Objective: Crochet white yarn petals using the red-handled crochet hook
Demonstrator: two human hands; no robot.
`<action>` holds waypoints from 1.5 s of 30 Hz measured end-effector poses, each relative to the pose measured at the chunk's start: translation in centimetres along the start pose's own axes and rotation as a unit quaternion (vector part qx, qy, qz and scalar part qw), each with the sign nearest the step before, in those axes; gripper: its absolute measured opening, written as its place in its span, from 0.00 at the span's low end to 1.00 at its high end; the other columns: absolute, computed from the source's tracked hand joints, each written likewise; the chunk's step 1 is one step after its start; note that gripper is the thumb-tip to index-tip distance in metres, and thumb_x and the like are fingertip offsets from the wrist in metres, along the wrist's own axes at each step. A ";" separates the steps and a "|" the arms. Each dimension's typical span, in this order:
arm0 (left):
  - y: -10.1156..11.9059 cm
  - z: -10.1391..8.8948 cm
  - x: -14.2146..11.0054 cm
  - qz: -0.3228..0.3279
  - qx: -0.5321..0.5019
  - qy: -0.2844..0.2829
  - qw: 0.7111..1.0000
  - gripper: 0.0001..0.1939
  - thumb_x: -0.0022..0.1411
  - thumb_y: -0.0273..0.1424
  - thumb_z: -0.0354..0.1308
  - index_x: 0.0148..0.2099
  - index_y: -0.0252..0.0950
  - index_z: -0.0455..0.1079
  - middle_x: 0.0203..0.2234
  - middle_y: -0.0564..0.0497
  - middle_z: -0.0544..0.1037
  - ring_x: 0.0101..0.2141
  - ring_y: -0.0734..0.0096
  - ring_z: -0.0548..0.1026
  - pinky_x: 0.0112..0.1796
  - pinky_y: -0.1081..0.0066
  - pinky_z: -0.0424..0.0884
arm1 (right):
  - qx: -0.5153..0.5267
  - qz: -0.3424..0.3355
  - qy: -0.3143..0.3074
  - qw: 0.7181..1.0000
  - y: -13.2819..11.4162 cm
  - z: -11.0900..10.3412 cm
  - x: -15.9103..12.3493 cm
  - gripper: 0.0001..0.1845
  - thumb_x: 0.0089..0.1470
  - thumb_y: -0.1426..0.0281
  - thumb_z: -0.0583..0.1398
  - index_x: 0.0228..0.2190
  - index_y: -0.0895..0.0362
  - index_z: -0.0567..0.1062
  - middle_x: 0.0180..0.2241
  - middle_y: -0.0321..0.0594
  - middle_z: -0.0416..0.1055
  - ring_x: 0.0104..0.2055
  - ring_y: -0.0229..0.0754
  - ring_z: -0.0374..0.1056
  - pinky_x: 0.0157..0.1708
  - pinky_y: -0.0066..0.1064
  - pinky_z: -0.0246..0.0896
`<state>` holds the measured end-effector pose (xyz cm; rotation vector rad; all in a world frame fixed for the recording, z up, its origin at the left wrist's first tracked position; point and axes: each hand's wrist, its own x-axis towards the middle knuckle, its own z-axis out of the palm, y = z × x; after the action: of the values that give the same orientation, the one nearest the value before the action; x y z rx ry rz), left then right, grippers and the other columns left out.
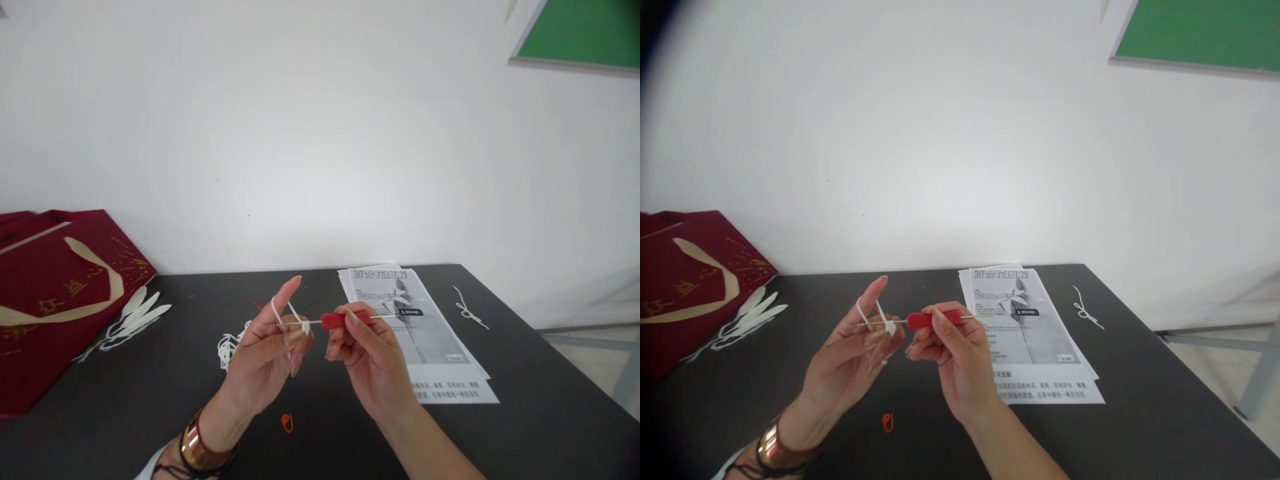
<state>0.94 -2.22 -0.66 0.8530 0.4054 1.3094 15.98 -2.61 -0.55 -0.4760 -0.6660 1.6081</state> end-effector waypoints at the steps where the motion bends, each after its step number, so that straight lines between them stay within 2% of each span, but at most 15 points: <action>1: 0.0 0.0 -0.1 0.003 0.004 0.001 1.000 0.28 0.61 0.25 0.59 0.62 0.48 0.66 0.17 0.56 0.68 0.22 0.75 0.64 0.25 0.74 0.60 | -0.001 -0.003 0.002 1.000 0.0 0.0 0.0 0.07 0.54 0.68 0.67 0.33 0.58 0.77 0.23 0.35 0.78 0.21 0.33 0.75 0.25 0.20 0.73; 8: -0.5 0.2 -0.3 0.077 0.077 0.015 0.994 0.24 0.63 0.23 0.58 0.58 0.51 0.70 0.17 0.58 0.68 0.22 0.76 0.67 0.25 0.75 0.63 | -0.053 -0.056 0.009 0.997 0.1 0.2 0.0 0.06 0.55 0.67 0.66 0.34 0.57 0.77 0.23 0.35 0.78 0.23 0.33 0.75 0.26 0.22 0.74; 10: -0.8 0.3 -0.3 0.091 0.090 0.030 0.991 0.24 0.62 0.24 0.59 0.58 0.51 0.70 0.18 0.58 0.69 0.22 0.75 0.68 0.26 0.74 0.64 | -0.106 -0.102 0.012 0.989 0.3 0.3 -0.2 0.05 0.57 0.68 0.64 0.34 0.56 0.77 0.24 0.35 0.79 0.23 0.35 0.75 0.26 0.25 0.75; 12: -0.9 0.5 -0.4 0.097 0.084 0.051 0.990 0.25 0.62 0.25 0.60 0.58 0.51 0.70 0.19 0.58 0.68 0.23 0.75 0.68 0.26 0.73 0.64 | -0.203 -0.184 0.011 0.962 0.4 0.2 -0.6 0.04 0.59 0.71 0.61 0.36 0.56 0.77 0.26 0.36 0.78 0.25 0.37 0.76 0.27 0.28 0.76; 14: -0.9 0.8 -0.4 0.089 0.068 0.075 0.991 0.26 0.61 0.25 0.61 0.59 0.49 0.69 0.20 0.58 0.68 0.23 0.75 0.68 0.26 0.74 0.65 | -0.341 -0.295 -0.009 0.892 0.5 -0.1 -1.1 0.10 0.60 0.76 0.58 0.40 0.55 0.77 0.30 0.39 0.79 0.29 0.40 0.77 0.30 0.31 0.76; 17: -0.3 1.4 -0.4 0.034 0.002 0.114 0.993 0.31 0.57 0.23 0.62 0.63 0.43 0.65 0.20 0.58 0.67 0.22 0.77 0.65 0.26 0.76 0.64 | -0.543 -0.467 -0.109 0.690 0.5 -1.0 -1.6 0.20 0.57 0.81 0.57 0.50 0.57 0.74 0.39 0.50 0.79 0.39 0.45 0.77 0.34 0.33 0.76; 18: 0.0 1.5 -0.3 0.005 -0.031 0.123 0.992 0.33 0.56 0.22 0.62 0.64 0.40 0.64 0.19 0.58 0.66 0.22 0.77 0.64 0.26 0.76 0.64 | -0.569 -0.500 -0.146 0.636 0.4 -1.3 -1.6 0.20 0.58 0.80 0.56 0.51 0.58 0.74 0.40 0.52 0.78 0.42 0.47 0.76 0.36 0.34 0.76; 19: 0.3 1.6 -0.3 -0.026 -0.065 0.128 0.989 0.34 0.54 0.21 0.61 0.63 0.36 0.64 0.19 0.58 0.65 0.21 0.78 0.63 0.25 0.77 0.64 | -0.577 -0.515 -0.169 0.612 0.4 -1.5 -1.5 0.20 0.59 0.80 0.55 0.52 0.59 0.74 0.41 0.53 0.78 0.44 0.48 0.76 0.38 0.35 0.76; 20: 0.6 1.6 -0.2 -0.053 -0.096 0.123 0.986 0.33 0.53 0.20 0.60 0.62 0.33 0.65 0.18 0.58 0.65 0.21 0.78 0.62 0.25 0.77 0.63 | -0.570 -0.517 -0.179 0.613 0.3 -1.7 -1.4 0.20 0.59 0.80 0.54 0.52 0.59 0.74 0.41 0.52 0.78 0.44 0.47 0.76 0.39 0.35 0.76; 21: 0.9 1.6 -0.1 -0.068 -0.119 0.113 0.984 0.31 0.53 0.19 0.59 0.61 0.30 0.67 0.17 0.57 0.65 0.20 0.78 0.61 0.25 0.77 0.64 | -0.552 -0.502 -0.177 0.642 0.3 -1.7 -1.3 0.20 0.59 0.80 0.54 0.51 0.58 0.74 0.41 0.51 0.77 0.43 0.46 0.76 0.38 0.34 0.76; 24: 1.3 1.3 0.0 -0.076 -0.150 0.057 0.984 0.28 0.54 0.20 0.56 0.58 0.26 0.69 0.13 0.57 0.63 0.19 0.77 0.57 0.27 0.74 0.65 | -0.438 -0.401 -0.127 0.795 0.4 -1.4 -1.0 0.19 0.59 0.81 0.56 0.47 0.52 0.77 0.39 0.43 0.77 0.36 0.40 0.76 0.32 0.30 0.76; 26: 1.3 1.0 0.1 -0.066 -0.153 0.023 0.986 0.28 0.54 0.21 0.56 0.59 0.26 0.69 0.12 0.57 0.62 0.18 0.77 0.55 0.26 0.73 0.63 | -0.341 -0.324 -0.102 0.876 0.5 -1.0 -0.8 0.14 0.60 0.78 0.58 0.42 0.52 0.79 0.36 0.41 0.77 0.32 0.39 0.76 0.29 0.31 0.76; 29: 1.3 0.8 0.1 -0.057 -0.143 -0.002 0.988 0.28 0.55 0.21 0.54 0.59 0.26 0.69 0.11 0.58 0.59 0.17 0.77 0.52 0.24 0.73 0.59 | -0.232 -0.246 -0.085 0.937 0.5 -0.6 -0.6 0.07 0.59 0.72 0.61 0.38 0.53 0.80 0.32 0.39 0.76 0.30 0.39 0.75 0.26 0.31 0.76; 36: 1.4 0.7 0.0 -0.052 -0.130 -0.015 0.990 0.27 0.55 0.21 0.52 0.58 0.27 0.71 0.11 0.59 0.56 0.17 0.77 0.50 0.24 0.72 0.57 | -0.163 -0.168 -0.070 0.970 -0.1 -0.6 -0.6 0.05 0.58 0.70 0.63 0.37 0.54 0.80 0.29 0.37 0.79 0.28 0.37 0.76 0.27 0.26 0.76; 45: 2.0 0.5 -0.1 -0.043 -0.138 -0.008 0.990 0.28 0.54 0.20 0.52 0.59 0.24 0.69 0.12 0.59 0.56 0.18 0.76 0.49 0.24 0.72 0.58 | -0.149 -0.184 -0.061 0.970 -0.8 -0.6 -0.4 0.04 0.58 0.70 0.64 0.35 0.54 0.80 0.29 0.36 0.79 0.27 0.35 0.75 0.26 0.25 0.75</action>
<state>-0.12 -2.43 1.12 0.6075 0.2387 1.2441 17.06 -2.89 -0.52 -0.4430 -1.0346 1.1973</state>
